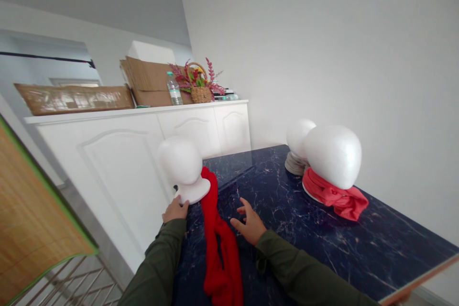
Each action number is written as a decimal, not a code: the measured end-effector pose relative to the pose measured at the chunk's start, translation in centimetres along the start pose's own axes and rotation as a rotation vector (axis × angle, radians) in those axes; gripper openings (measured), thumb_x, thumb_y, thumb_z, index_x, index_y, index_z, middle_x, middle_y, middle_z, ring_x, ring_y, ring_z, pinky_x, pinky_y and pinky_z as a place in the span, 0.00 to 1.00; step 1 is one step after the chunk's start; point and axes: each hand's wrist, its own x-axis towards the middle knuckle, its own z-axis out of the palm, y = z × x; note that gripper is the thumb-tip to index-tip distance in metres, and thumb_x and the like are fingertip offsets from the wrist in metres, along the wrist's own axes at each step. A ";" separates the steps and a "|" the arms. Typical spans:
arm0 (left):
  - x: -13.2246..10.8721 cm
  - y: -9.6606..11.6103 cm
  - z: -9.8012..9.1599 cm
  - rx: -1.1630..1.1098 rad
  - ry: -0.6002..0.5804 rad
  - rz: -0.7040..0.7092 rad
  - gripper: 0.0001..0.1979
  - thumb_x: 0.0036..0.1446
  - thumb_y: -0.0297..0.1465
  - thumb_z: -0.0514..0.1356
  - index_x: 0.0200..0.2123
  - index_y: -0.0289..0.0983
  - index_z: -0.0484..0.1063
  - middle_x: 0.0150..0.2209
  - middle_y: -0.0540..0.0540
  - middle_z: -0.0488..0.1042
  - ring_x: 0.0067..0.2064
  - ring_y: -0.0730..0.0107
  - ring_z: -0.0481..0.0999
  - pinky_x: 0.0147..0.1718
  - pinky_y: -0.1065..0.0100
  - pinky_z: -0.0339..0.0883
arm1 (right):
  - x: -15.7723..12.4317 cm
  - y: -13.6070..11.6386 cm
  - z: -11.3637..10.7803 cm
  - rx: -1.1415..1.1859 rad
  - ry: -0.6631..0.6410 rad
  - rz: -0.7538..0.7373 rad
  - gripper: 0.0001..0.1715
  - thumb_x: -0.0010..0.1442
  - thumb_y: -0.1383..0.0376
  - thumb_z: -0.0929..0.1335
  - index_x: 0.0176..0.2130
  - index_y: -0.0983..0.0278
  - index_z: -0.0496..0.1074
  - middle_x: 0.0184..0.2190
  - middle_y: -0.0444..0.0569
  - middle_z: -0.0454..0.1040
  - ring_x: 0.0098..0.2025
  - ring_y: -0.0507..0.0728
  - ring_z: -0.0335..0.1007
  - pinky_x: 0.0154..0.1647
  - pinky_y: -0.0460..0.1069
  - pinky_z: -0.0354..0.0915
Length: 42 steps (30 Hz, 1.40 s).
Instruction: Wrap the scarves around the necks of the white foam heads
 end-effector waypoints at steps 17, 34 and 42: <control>-1.9 0.1 -0.6 -0.080 0.134 0.064 0.29 0.52 0.39 0.47 0.54 0.29 0.55 0.53 0.35 0.61 0.53 0.52 0.61 0.49 0.57 0.57 | -0.6 2.2 -10.6 -0.140 0.661 -0.062 0.14 0.50 0.57 0.61 0.28 0.65 0.65 0.21 0.44 0.64 0.24 0.51 0.59 0.27 0.47 0.58; -10.9 1.9 -3.1 -0.219 0.322 0.483 0.21 0.52 0.37 0.46 0.47 0.34 0.61 0.48 0.42 0.67 0.50 0.59 0.64 0.51 0.62 0.55 | -3.3 9.5 -28.4 -0.682 0.759 0.159 0.46 0.40 0.50 0.64 0.52 0.74 0.56 0.43 0.61 0.66 0.44 0.64 0.63 0.43 0.54 0.58; -11.8 3.1 -3.1 -0.246 0.321 0.565 0.20 0.51 0.36 0.46 0.46 0.34 0.63 0.45 0.41 0.69 0.48 0.60 0.66 0.50 0.62 0.58 | -3.5 8.8 -28.0 -0.345 0.803 0.310 0.24 0.41 0.52 0.63 0.29 0.69 0.72 0.26 0.57 0.72 0.32 0.64 0.68 0.30 0.53 0.61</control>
